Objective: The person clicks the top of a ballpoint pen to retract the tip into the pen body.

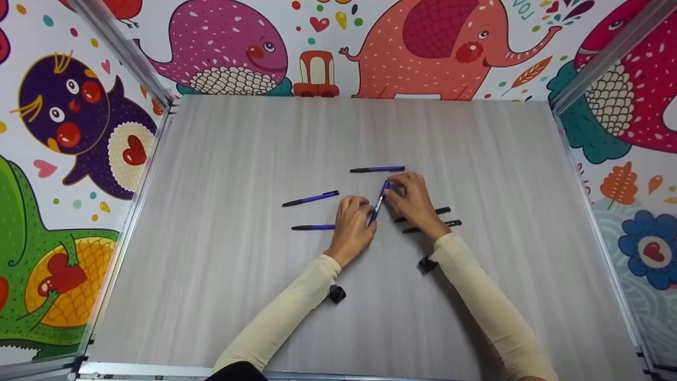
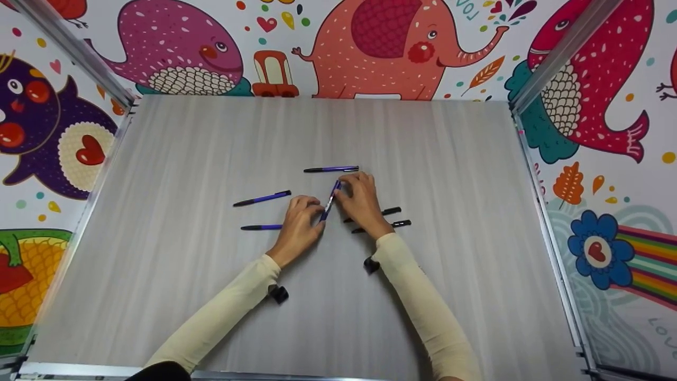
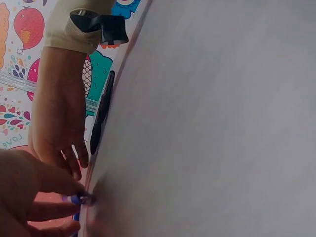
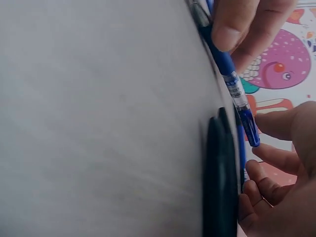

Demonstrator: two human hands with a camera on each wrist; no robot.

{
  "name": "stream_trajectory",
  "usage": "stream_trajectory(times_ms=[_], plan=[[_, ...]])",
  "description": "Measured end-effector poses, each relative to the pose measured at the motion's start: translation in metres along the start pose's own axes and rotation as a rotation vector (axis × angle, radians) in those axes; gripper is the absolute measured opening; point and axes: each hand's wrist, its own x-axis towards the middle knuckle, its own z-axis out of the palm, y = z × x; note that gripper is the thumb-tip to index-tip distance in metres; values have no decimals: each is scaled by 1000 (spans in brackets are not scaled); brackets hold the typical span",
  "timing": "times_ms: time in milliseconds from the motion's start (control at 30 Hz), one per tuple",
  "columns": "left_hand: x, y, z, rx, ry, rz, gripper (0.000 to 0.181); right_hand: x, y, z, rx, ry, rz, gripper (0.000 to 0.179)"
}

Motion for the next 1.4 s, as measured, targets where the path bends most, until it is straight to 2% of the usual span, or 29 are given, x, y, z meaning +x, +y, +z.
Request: stream_trajectory(times_ms=[133,233,300,333,467,533,567,800,900,1067,1200,1400], plan=[[0,0,-6,-90,50,-5,22,-7,-9,-9,20,39,-21,33],[3,-8,0,-174,104,7,23,-12,-16,-16,48,75,-57,32],[5,-19,10,-206,135,24,24,-15,-19,-20,66,93,-80,31],[5,-18,9,-220,137,24,24,-17,-21,-21,72,99,-93,31],[8,-29,21,-256,133,21,26,-23,-28,-25,68,115,-141,30],[5,-17,7,-261,120,13,26,-25,-32,-27,60,121,-159,30],[6,-22,13,-285,125,9,27,-26,-34,-28,58,126,-167,30],[5,-23,9,-436,141,-16,26,-29,-44,-33,-6,177,-278,29],[1,-11,-9,-488,93,-64,25,-30,-46,-34,-43,200,-334,29],[-2,4,-26,-581,7,-145,24,-32,-51,-35,-80,211,-388,29],[-3,8,-31,-663,-52,-179,25,-33,-55,-36,-79,203,-419,31],[-3,10,-35,-775,-113,-189,26,-34,-60,-38,-35,186,-437,34]])
